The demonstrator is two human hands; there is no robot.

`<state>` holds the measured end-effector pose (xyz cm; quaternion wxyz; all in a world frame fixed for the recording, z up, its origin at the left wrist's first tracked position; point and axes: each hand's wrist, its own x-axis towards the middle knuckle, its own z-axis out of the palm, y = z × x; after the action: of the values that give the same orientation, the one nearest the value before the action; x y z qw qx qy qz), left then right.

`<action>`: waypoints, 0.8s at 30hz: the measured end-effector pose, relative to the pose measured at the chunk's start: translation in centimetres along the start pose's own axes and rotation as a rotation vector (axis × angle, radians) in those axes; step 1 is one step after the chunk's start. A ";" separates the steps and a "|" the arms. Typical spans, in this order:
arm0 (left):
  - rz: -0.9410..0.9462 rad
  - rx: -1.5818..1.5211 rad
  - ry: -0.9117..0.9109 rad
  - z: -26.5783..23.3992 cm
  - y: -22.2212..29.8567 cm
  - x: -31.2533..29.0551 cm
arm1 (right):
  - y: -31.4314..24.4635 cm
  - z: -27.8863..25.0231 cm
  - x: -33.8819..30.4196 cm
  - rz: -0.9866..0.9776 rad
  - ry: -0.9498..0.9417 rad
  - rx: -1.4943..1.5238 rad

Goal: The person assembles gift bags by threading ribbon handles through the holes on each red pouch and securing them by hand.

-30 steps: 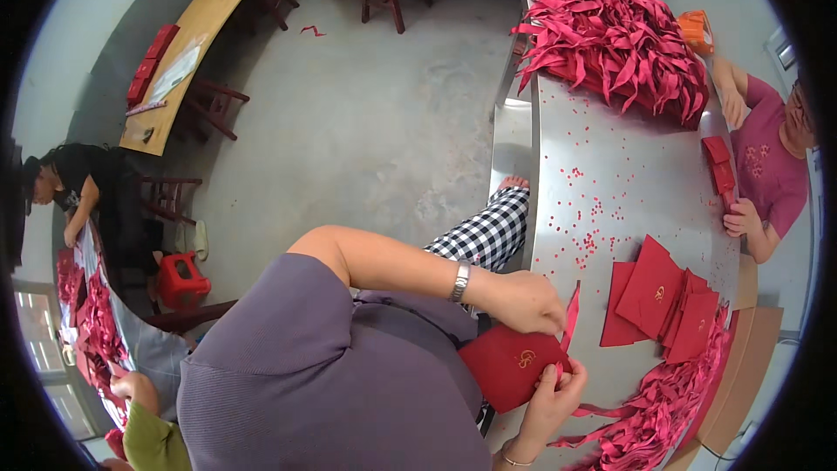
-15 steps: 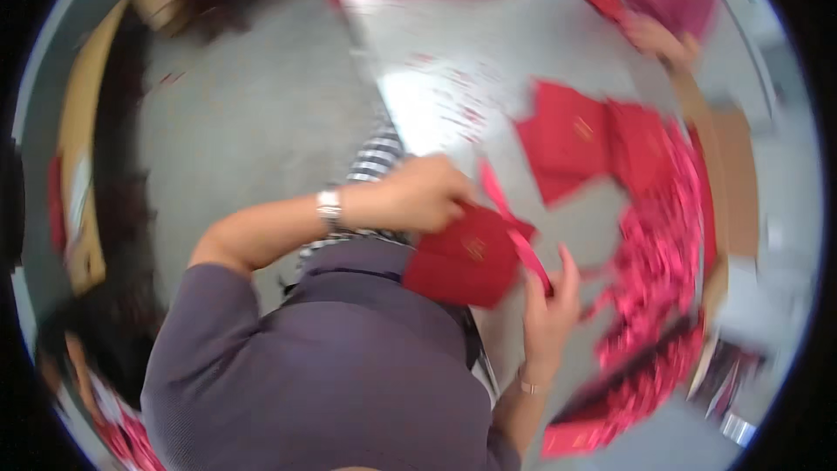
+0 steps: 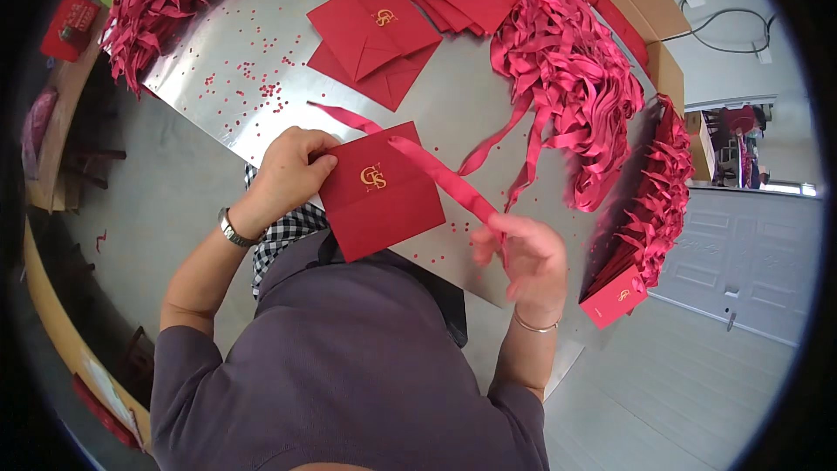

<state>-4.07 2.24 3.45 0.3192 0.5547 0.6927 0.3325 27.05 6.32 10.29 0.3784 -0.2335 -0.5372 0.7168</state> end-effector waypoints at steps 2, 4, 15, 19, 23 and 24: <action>0.147 0.108 0.066 0.5 -1.1 0.2 | -0.7 3.3 0.4 0.003 0.094 0.130; 0.094 0.093 0.022 0.3 -1.1 0.0 | -0.3 3.7 0.6 0.035 0.067 0.104; -0.098 -0.271 -0.265 -1.4 -1.6 -0.4 | 9.8 8.1 6.7 0.015 -0.119 -0.873; -0.027 -0.169 -0.306 -1.9 -1.1 -0.5 | 11.5 8.7 6.5 0.097 0.114 -0.837; -0.009 -0.152 -0.310 -1.9 -1.2 -0.5 | 11.7 8.6 6.6 0.003 0.065 -0.852; -0.021 -0.172 -0.295 -1.7 -1.5 -0.6 | 11.6 8.7 6.6 0.012 0.067 -0.849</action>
<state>-6.14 1.25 3.26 0.4672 0.5609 0.6131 0.3020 13.21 4.84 2.56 0.2619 -0.3948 -0.7707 0.4260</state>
